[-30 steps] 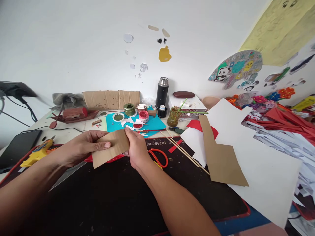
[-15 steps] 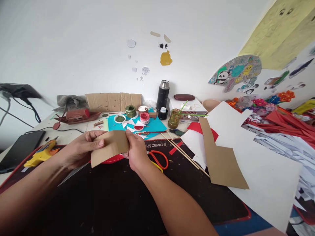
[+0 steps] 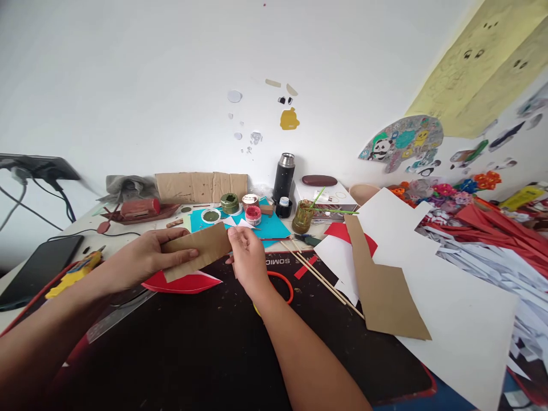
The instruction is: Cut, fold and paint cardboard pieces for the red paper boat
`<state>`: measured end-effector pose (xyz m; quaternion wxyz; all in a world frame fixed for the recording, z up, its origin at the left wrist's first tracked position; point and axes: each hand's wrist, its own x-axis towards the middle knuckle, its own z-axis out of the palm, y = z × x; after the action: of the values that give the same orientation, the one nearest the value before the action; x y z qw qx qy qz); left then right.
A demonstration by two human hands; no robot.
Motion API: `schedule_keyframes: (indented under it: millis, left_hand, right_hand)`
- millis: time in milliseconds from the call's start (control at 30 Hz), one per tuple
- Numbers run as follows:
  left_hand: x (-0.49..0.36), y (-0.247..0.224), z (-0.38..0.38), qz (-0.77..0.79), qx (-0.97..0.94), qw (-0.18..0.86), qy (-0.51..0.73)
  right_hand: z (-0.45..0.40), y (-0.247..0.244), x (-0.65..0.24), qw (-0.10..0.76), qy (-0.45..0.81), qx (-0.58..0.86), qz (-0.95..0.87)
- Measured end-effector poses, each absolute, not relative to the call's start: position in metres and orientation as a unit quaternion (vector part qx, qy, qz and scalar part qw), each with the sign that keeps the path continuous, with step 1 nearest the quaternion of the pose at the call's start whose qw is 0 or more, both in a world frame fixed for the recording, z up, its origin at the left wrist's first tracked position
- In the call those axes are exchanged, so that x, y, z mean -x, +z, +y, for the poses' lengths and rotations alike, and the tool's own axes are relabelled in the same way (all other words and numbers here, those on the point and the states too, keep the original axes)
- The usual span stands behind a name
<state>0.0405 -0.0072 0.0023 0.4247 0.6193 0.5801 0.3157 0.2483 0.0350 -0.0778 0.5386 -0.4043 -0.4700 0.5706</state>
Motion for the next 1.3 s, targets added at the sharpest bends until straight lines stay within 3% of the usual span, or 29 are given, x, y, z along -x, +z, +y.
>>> schedule_keyframes:
  millis: [167, 333, 467, 733, 1000, 1167, 1300]
  left_hand:
    - [-0.051, -0.001, -0.012, 0.63, -0.639, 0.327, 0.296]
    - [-0.063, -0.015, -0.02, 0.578, -0.66, 0.369, 0.307]
    - [-0.069, -0.018, -0.024, 0.529, -0.674, 0.395, 0.332]
    - [-0.076, -0.018, -0.027, 0.482, -0.662, 0.446, 0.36]
    - [-0.075, -0.022, -0.03, 0.534, -0.661, 0.384, 0.36]
    - [-0.069, -0.027, -0.027, 0.584, -0.667, 0.315, 0.339]
    - [-0.066, -0.028, -0.024, 0.601, -0.647, 0.327, 0.336]
  right_hand:
    - [0.032, -0.082, -0.249, 0.573, 0.488, 0.384, -0.534]
    - [0.017, -0.082, -0.244, 0.521, 0.4, 0.35, -0.669]
    - [0.012, -0.083, -0.241, 0.501, 0.409, 0.345, -0.681]
    - [0.004, -0.082, -0.239, 0.541, 0.445, 0.288, -0.653]
    - [0.009, -0.081, -0.239, 0.513, 0.502, 0.294, -0.632]
    - [0.017, -0.082, -0.243, 0.506, 0.448, 0.378, -0.633]
    - [0.018, -0.081, -0.245, 0.497, 0.429, 0.391, -0.645]
